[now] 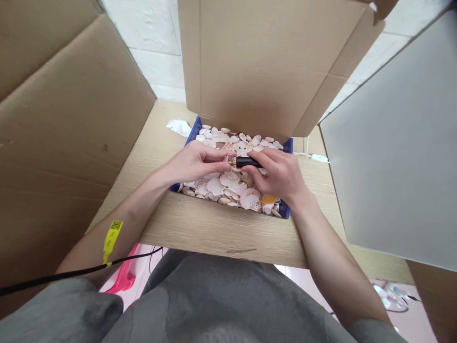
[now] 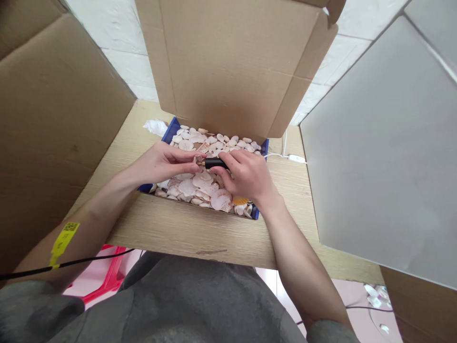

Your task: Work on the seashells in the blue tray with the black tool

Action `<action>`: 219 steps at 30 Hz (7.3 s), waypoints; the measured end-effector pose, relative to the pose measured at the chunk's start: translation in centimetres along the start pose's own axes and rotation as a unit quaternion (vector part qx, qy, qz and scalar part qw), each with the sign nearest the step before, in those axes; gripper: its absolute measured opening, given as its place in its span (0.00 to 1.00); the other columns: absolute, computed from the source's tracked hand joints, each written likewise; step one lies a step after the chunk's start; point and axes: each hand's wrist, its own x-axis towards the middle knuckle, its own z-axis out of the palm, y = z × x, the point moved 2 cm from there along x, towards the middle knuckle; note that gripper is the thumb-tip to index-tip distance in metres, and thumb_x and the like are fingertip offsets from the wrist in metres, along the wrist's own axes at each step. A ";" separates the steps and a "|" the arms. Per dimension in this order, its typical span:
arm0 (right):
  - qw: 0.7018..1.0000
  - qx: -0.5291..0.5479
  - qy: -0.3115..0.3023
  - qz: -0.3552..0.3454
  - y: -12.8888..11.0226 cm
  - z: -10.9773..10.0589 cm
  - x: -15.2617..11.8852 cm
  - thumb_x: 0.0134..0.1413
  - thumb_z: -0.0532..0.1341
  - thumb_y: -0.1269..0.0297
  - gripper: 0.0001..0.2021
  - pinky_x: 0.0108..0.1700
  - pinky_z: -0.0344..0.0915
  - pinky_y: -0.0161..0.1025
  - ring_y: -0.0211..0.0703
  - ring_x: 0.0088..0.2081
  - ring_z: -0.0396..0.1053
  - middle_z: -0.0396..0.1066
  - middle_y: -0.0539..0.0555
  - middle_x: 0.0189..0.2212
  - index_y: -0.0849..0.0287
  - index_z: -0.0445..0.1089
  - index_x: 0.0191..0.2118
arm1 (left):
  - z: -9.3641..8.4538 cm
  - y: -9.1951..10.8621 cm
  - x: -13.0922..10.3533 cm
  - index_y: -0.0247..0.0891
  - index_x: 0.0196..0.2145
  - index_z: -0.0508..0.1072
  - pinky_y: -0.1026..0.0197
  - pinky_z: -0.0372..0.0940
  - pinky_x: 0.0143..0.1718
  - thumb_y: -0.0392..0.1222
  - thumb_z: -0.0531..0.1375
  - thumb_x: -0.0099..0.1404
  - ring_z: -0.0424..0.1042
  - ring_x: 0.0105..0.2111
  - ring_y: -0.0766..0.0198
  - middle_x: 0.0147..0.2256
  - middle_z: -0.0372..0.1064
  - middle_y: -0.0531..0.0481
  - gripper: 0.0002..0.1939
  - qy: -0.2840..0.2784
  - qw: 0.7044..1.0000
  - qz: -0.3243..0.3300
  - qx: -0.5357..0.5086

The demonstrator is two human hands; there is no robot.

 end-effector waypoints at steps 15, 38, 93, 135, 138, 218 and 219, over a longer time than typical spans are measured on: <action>0.998 0.032 0.034 0.034 0.4 0.2 0.3 0.60 0.59 0.52 0.16 0.39 0.67 0.38 0.42 0.38 0.73 0.77 0.55 0.36 0.58 0.72 0.45 | 0.4 0.9 0.2 0.38 0.51 0.77 0.56 0.72 0.46 0.46 0.66 0.60 0.77 0.43 0.56 0.43 0.79 0.46 0.21 0.048 0.994 0.014 -0.093; 0.996 0.006 0.063 0.059 0.9 0.2 0.2 0.60 0.59 0.52 0.16 0.40 0.67 0.39 0.43 0.38 0.73 0.76 0.56 0.37 0.58 0.71 0.46 | -0.1 1.1 0.6 0.37 0.47 0.76 0.61 0.73 0.42 0.40 0.66 0.61 0.76 0.44 0.57 0.48 0.76 0.43 0.16 0.111 0.989 -0.007 -0.094; 0.995 0.013 0.097 0.028 1.0 -0.1 0.1 0.58 0.61 0.56 0.14 0.45 0.64 0.46 0.46 0.42 0.70 0.76 0.54 0.41 0.53 0.71 0.48 | -0.1 1.5 -0.1 0.39 0.44 0.80 0.59 0.74 0.43 0.43 0.66 0.59 0.79 0.39 0.58 0.39 0.80 0.46 0.15 0.000 0.996 -0.011 -0.090; 0.999 0.037 0.020 0.018 0.9 0.3 0.0 0.61 0.57 0.56 0.15 0.38 0.65 0.40 0.43 0.38 0.70 0.75 0.55 0.38 0.57 0.70 0.48 | 0.0 1.4 -0.1 0.40 0.45 0.80 0.59 0.71 0.46 0.45 0.66 0.59 0.77 0.42 0.58 0.43 0.78 0.47 0.16 0.003 0.996 -0.011 -0.089; 0.998 -0.001 0.055 -0.014 0.9 0.2 0.1 0.60 0.57 0.61 0.13 0.40 0.63 0.42 0.44 0.39 0.69 0.75 0.55 0.40 0.56 0.70 0.49 | 0.1 1.4 0.0 0.41 0.45 0.80 0.60 0.71 0.45 0.44 0.66 0.60 0.77 0.42 0.59 0.44 0.78 0.48 0.16 -0.017 0.996 -0.014 -0.084; 0.997 0.004 0.013 0.076 0.6 0.3 0.4 0.61 0.55 0.54 0.15 0.37 0.64 0.40 0.43 0.35 0.67 0.72 0.54 0.32 0.56 0.72 0.44 | 0.4 0.6 0.8 0.37 0.44 0.78 0.56 0.70 0.50 0.42 0.65 0.61 0.76 0.44 0.57 0.45 0.77 0.45 0.14 0.104 0.991 0.014 -0.088; 0.997 0.003 0.013 0.076 0.6 0.3 0.4 0.61 0.55 0.54 0.15 0.38 0.64 0.40 0.43 0.36 0.68 0.72 0.54 0.32 0.56 0.72 0.45 | 0.4 0.5 0.8 0.37 0.44 0.78 0.56 0.70 0.50 0.42 0.65 0.61 0.76 0.44 0.57 0.45 0.77 0.45 0.14 0.106 0.990 0.015 -0.087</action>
